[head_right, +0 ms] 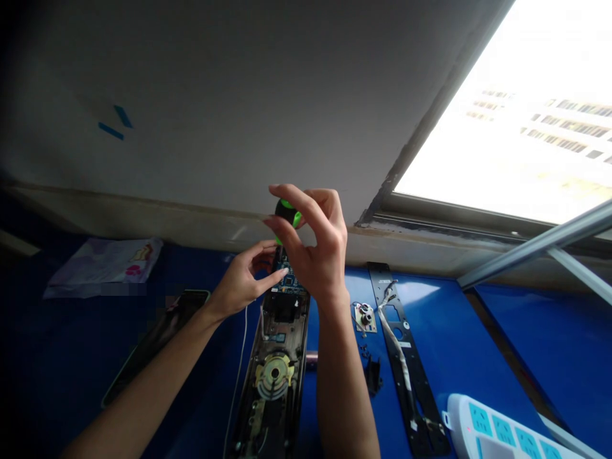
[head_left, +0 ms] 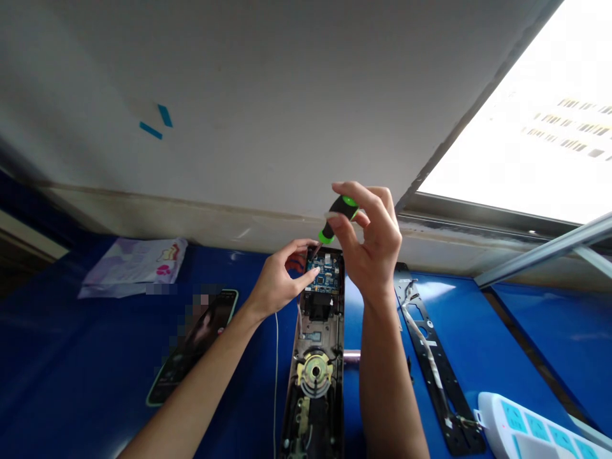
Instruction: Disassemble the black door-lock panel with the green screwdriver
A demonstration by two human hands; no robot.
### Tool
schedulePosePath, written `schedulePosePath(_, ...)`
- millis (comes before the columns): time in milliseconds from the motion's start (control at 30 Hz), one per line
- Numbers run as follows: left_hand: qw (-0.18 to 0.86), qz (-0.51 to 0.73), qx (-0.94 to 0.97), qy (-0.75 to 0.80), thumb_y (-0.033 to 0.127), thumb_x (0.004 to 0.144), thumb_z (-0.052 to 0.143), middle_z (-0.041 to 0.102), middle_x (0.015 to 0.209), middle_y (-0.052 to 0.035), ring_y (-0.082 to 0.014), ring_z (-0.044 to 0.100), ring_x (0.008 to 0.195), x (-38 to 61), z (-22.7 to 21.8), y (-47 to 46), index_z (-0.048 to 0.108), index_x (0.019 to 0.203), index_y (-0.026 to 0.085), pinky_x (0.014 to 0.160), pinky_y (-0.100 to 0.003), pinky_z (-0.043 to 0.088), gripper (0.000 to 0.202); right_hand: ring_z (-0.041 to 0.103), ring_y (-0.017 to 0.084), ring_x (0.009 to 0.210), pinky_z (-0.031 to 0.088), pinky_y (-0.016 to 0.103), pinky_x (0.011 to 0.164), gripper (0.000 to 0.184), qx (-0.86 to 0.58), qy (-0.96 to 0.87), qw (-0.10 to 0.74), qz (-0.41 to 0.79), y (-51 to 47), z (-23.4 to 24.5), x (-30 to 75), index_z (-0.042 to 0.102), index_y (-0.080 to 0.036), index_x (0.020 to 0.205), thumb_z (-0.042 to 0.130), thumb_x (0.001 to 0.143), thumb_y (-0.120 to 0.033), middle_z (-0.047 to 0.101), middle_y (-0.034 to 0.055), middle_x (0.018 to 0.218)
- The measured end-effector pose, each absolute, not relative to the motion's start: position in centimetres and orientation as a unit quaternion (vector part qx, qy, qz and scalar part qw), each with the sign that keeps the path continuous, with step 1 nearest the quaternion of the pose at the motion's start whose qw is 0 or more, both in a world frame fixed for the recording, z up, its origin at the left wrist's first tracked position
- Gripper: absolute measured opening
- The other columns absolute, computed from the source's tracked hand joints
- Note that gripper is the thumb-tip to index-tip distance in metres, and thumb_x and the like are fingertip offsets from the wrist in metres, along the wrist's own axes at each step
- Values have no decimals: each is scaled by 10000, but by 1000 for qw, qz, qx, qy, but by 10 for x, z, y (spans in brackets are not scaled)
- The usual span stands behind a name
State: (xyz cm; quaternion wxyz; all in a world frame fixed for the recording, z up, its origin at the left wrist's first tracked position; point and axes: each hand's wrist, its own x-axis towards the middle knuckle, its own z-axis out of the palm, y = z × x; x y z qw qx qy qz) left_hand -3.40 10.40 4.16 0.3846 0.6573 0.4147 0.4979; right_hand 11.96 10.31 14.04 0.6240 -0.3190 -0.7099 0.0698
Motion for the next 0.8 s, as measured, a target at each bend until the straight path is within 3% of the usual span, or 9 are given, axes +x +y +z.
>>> schedulePosePath(100, 390, 496, 655, 415, 286, 847, 760, 769, 1162, -64, -235, 727, 1026, -33, 43, 104, 662, 1297, 222, 878, -344, 586, 465, 661, 234, 1193, 642, 418, 906, 380, -308, -741, 589, 94, 104, 140, 120, 566, -311, 1425, 385, 1092, -292, 611, 89, 1379)
schedulePosePath(167, 390, 499, 653, 415, 281, 847, 760, 765, 1177, -67, -238, 725, 1047, -33, 44, 103, 664, 1291, 217, 914, -355, 584, 459, 663, 239, 1232, 641, 430, 929, 419, -291, -752, 579, 124, 106, 139, 121, 496, -312, 1484, 344, 1097, -260, 612, 83, 1424)
schedulePosePath(267, 375, 505, 653, 421, 280, 845, 768, 758, 1188, -63, -235, 722, 1051, -32, 43, 103, 672, 1281, 224, 960, -367, 577, 450, 690, 233, 1139, 643, 427, 906, 357, -280, -735, 603, 132, 108, 136, 122, 571, -326, 1412, 495, 1066, -277, 665, 69, 1273)
schedulePosePath(400, 358, 504, 658, 430, 271, 848, 770, 757, 1159, -50, -220, 719, 1012, -31, 42, 102, 672, 1286, 235, 964, -365, 574, 450, 654, 197, 910, 639, 398, 793, 291, -307, -702, 638, 83, 109, 136, 122, 711, -321, 1212, 749, 930, -384, 602, 43, 1048)
schedulePosePath(467, 361, 503, 657, 429, 271, 847, 770, 759, 1161, -53, -224, 721, 1021, -31, 42, 102, 672, 1282, 231, 962, -364, 576, 448, 649, 191, 892, 639, 394, 784, 256, -315, -700, 636, 80, 107, 138, 122, 720, -315, 1200, 689, 967, -416, 604, 51, 1064)
schedulePosePath(567, 364, 504, 655, 431, 276, 843, 771, 760, 1171, -58, -234, 724, 1048, -31, 42, 101, 670, 1281, 232, 953, -363, 581, 451, 692, 232, 1077, 646, 421, 873, 317, -295, -724, 612, 122, 104, 143, 124, 666, -299, 1314, 473, 1068, -350, 642, 79, 1296)
schedulePosePath(633, 362, 502, 656, 433, 276, 843, 770, 761, 1171, -56, -236, 725, 1050, -31, 42, 101, 667, 1289, 236, 949, -362, 581, 460, 701, 248, 1154, 651, 439, 902, 362, -265, -742, 595, 158, 103, 144, 125, 613, -300, 1387, 420, 1081, -292, 638, 74, 1397)
schedulePosePath(800, 352, 504, 656, 438, 284, 840, 774, 764, 1148, -48, -234, 730, 1023, -30, 43, 100, 670, 1284, 240, 924, -355, 590, 458, 716, 227, 1004, 659, 445, 844, 276, -270, -719, 629, 120, 105, 140, 125, 696, -336, 1267, 661, 996, -294, 694, 47, 1119)
